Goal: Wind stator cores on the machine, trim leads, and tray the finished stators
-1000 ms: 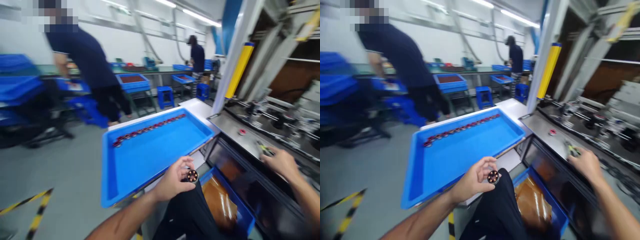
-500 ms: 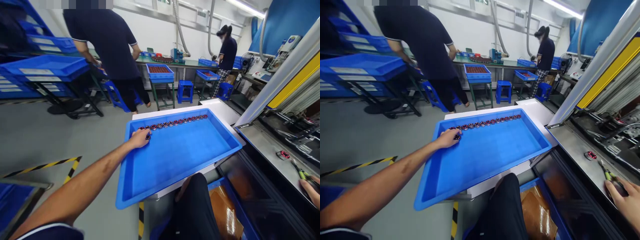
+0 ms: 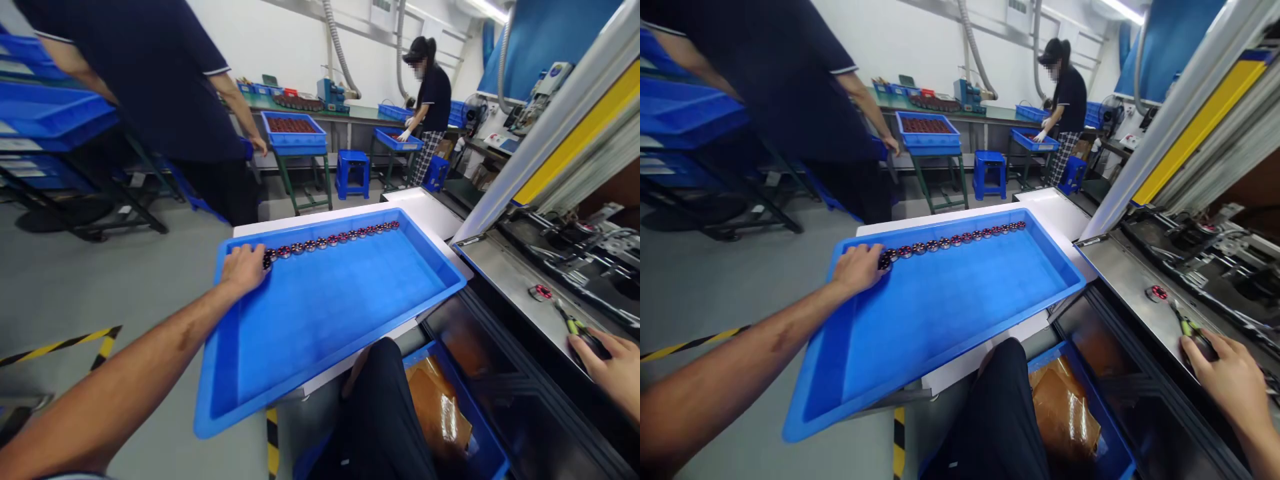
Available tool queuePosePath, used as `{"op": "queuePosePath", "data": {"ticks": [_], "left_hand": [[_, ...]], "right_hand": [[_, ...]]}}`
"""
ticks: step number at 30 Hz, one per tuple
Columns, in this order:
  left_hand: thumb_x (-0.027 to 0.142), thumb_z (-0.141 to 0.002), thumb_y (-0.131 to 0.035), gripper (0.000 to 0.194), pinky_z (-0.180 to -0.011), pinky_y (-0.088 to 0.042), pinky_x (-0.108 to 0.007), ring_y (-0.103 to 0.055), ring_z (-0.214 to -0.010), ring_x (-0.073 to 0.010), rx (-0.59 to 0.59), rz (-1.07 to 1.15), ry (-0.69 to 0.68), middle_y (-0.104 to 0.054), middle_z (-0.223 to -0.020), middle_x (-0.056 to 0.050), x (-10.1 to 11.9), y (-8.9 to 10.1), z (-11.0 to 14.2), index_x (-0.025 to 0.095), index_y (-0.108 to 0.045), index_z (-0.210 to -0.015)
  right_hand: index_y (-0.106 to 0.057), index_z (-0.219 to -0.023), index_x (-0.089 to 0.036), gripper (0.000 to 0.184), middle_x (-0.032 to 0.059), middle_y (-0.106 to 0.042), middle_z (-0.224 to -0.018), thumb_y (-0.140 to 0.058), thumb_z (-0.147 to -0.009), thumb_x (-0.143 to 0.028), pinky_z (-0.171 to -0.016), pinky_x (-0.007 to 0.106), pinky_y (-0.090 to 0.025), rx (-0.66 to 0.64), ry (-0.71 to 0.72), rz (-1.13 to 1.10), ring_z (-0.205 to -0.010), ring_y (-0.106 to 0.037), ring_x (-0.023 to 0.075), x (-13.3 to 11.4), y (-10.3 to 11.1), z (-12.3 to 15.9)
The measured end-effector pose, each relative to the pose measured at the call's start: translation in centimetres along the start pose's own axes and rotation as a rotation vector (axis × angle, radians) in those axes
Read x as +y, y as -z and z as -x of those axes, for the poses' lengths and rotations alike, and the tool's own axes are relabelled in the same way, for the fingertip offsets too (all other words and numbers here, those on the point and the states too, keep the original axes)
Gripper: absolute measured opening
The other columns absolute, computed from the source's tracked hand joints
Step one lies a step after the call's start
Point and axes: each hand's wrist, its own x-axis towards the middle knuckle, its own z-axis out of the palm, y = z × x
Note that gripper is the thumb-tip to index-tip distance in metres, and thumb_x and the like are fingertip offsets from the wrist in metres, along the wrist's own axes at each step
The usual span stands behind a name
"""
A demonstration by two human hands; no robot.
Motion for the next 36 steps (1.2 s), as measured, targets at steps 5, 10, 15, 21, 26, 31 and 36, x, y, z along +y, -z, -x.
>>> {"op": "queuePosePath", "data": {"ticks": [5,10,15,21,26,31,36], "left_hand": [[0.030,-0.080,-0.061,0.057,-0.094,-0.042,-0.063,-0.049,-0.119,-0.0521,0.089,0.158,-0.335,-0.060,-0.123,-0.023,9.3,4.4,1.4,0.009,-0.048,-0.131],[0.031,-0.080,-0.068,0.050,-0.112,-0.032,-0.056,-0.047,-0.131,-0.0417,-0.014,0.545,-0.808,-0.062,-0.130,-0.016,28.8,7.4,1.5,0.014,-0.058,-0.126],[0.032,-0.092,-0.063,0.033,-0.089,-0.055,-0.045,-0.067,-0.098,-0.0220,-0.346,0.814,-1.006,-0.068,-0.112,-0.008,47.5,6.1,3.7,0.015,-0.061,-0.120],[0.032,-0.094,-0.062,0.033,-0.079,-0.059,-0.039,-0.067,-0.094,-0.0200,-0.659,1.015,-1.076,-0.066,-0.116,-0.009,55.1,4.5,5.6,0.016,-0.059,-0.123],[0.031,-0.093,-0.063,0.029,-0.079,-0.059,-0.039,-0.067,-0.092,-0.0195,-0.718,1.125,-1.040,-0.067,-0.111,-0.008,55.1,5.0,7.0,0.015,-0.061,-0.118],[0.022,-0.073,-0.081,0.058,-0.094,-0.054,-0.046,-0.069,-0.100,-0.0239,-0.603,1.329,-1.013,-0.070,-0.114,-0.011,50.0,7.8,12.4,0.015,-0.053,-0.123],[0.015,-0.069,-0.084,0.060,-0.100,-0.052,-0.039,-0.068,-0.109,-0.0231,-0.309,1.583,-1.000,-0.074,-0.113,-0.009,39.4,9.9,21.2,0.021,-0.056,-0.122]], "right_hand": [[-0.074,-0.102,-0.011,0.042,0.0264,-0.068,-0.107,-0.055,-0.081,-0.041,-0.090,0.045,-0.045,0.001,0.004,0.183,-0.104,-0.060,0.0348,-3.8,0.8,1.0],[-0.070,-0.111,-0.011,0.035,0.0168,-0.067,-0.113,-0.057,-0.089,-0.035,-0.098,0.039,-0.042,-0.009,-0.032,0.226,-0.108,-0.058,0.0270,-3.5,0.2,1.2],[-0.064,-0.112,-0.016,0.031,0.0086,-0.064,-0.118,-0.062,-0.093,-0.040,-0.099,0.046,-0.044,-0.039,-0.074,0.206,-0.112,-0.058,0.0247,-3.6,0.4,2.0],[-0.064,-0.109,-0.016,0.028,0.0084,-0.063,-0.119,-0.063,-0.094,-0.039,-0.098,0.047,-0.047,-0.050,-0.106,0.134,-0.113,-0.058,0.0251,-4.2,0.9,2.4],[-0.065,-0.109,-0.015,0.027,0.0088,-0.062,-0.123,-0.065,-0.092,-0.036,-0.101,0.050,-0.045,-0.033,-0.127,0.012,-0.117,-0.057,0.0266,-4.4,1.2,2.6],[-0.065,-0.112,-0.010,0.032,0.0172,-0.060,-0.127,-0.069,-0.087,-0.029,-0.107,0.049,-0.041,0.053,-0.118,-0.227,-0.124,-0.053,0.0306,-5.7,3.8,2.9],[-0.057,-0.122,-0.011,0.038,0.0143,-0.064,-0.116,-0.050,-0.097,-0.038,-0.088,0.032,-0.053,0.099,-0.064,-0.581,-0.100,-0.064,0.0197,-10.0,7.1,9.7]]}}
